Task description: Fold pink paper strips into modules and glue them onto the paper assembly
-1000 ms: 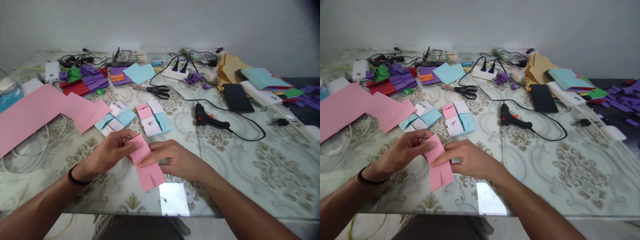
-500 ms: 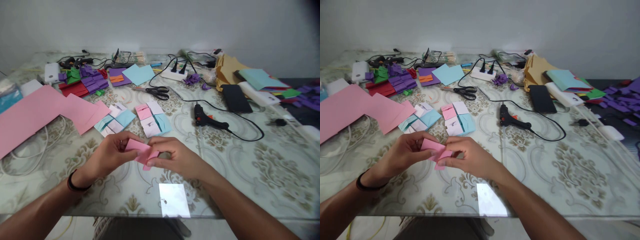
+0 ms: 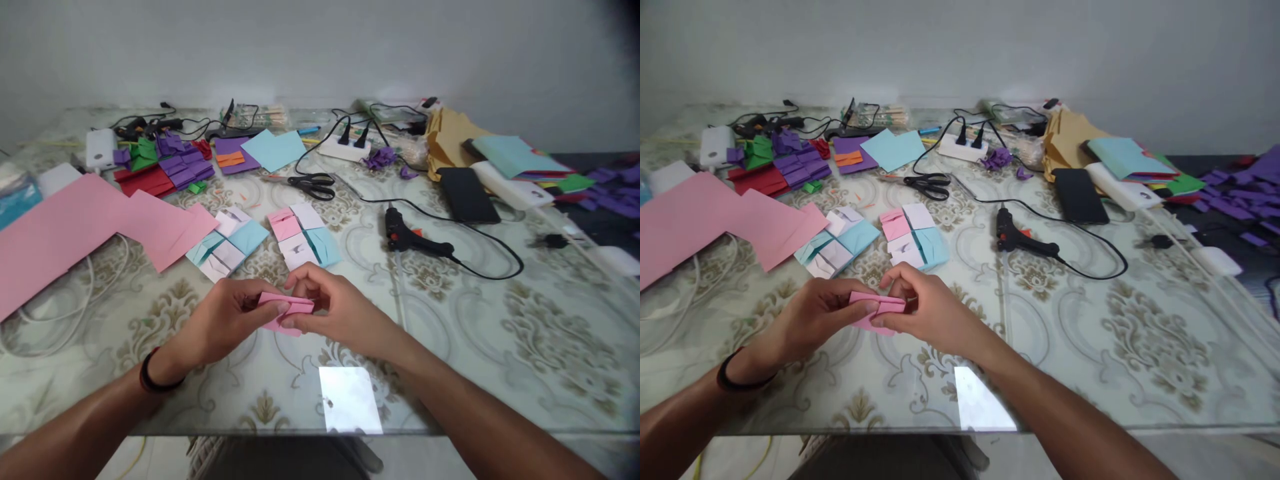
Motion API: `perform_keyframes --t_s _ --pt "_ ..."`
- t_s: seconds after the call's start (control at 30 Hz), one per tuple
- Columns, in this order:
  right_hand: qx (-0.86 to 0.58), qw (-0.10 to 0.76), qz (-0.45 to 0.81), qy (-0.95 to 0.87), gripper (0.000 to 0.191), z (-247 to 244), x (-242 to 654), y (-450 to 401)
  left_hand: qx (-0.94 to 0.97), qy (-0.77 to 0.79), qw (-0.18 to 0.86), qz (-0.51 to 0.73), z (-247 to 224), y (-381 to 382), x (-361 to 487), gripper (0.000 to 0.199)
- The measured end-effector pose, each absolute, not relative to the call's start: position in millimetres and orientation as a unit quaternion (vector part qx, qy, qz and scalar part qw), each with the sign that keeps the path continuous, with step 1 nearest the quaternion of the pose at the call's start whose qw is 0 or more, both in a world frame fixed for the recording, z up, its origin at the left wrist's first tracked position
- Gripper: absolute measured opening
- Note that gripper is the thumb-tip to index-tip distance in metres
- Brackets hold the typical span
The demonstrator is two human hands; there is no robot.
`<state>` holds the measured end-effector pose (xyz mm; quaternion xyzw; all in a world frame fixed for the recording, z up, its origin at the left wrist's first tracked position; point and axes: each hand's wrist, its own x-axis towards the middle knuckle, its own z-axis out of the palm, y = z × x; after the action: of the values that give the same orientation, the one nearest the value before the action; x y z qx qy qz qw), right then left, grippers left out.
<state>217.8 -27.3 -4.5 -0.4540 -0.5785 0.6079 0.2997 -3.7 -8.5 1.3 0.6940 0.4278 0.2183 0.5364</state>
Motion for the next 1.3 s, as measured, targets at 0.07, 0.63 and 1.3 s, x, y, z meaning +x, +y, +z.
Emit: perform_keyframes --t_s 0.07,0.63,1.3 --pt "-0.455 0.303 0.615 -0.568 0.033 -5.0 216.8 -27.5 0.693 0.43 0.537 0.215 1.6 -8.6 -3.4 0.027" --pt "-0.46 0.379 0.622 -0.508 0.029 -3.2 219.8 -27.3 0.667 0.468 0.498 0.298 6.7 -14.1 -0.3 0.023" --pt "-0.472 0.405 0.536 -0.571 0.03 -0.2 216.8 -28.2 0.708 0.448 0.488 0.246 4.8 -12.6 -0.4 0.025"
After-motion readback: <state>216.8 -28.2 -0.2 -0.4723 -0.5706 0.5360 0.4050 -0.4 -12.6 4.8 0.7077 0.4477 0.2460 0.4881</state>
